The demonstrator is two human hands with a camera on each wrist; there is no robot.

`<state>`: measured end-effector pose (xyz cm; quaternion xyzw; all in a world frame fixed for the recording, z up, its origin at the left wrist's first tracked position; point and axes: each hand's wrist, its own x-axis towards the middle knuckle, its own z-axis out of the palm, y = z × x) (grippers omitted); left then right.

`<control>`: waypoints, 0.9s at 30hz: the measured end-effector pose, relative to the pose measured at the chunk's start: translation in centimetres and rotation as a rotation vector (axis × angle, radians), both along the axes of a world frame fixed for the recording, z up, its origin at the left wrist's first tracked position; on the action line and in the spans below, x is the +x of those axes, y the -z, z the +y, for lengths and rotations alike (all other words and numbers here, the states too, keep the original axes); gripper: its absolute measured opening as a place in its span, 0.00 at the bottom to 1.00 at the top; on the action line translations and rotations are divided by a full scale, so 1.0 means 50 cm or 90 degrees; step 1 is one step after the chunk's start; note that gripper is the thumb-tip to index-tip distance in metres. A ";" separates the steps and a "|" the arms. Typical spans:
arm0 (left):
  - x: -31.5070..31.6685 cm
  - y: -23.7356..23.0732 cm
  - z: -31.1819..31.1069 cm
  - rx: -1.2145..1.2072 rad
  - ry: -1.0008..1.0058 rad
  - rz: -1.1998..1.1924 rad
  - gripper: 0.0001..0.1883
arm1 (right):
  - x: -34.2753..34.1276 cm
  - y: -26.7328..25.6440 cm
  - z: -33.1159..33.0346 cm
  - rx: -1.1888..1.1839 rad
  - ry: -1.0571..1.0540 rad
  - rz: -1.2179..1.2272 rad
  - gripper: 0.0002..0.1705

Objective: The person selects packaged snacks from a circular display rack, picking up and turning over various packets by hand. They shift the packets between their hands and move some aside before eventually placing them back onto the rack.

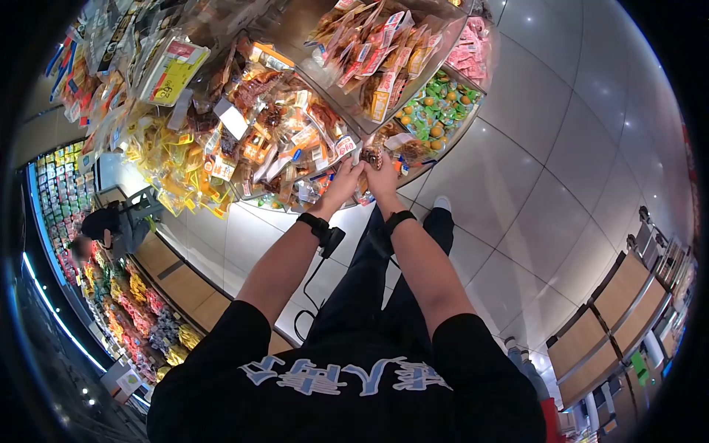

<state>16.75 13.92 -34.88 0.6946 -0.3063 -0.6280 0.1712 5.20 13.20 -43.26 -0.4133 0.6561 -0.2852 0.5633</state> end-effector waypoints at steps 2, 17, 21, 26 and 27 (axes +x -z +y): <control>0.006 0.021 0.002 0.053 -0.048 0.034 0.32 | 0.004 0.008 0.002 -0.019 -0.036 -0.007 0.22; 0.044 0.180 0.010 0.115 -0.294 0.168 0.10 | 0.009 -0.057 0.075 -0.226 -0.166 -0.039 0.29; -0.003 0.057 -0.018 0.089 -0.264 0.074 0.09 | 0.003 -0.032 0.075 -0.164 -0.181 -0.251 0.26; 0.020 0.060 -0.036 0.255 -0.125 0.188 0.13 | -0.021 0.018 0.068 0.170 -0.057 -0.573 0.21; 0.021 0.072 -0.032 0.238 -0.127 0.171 0.13 | -0.025 0.021 0.067 0.197 -0.035 -0.571 0.20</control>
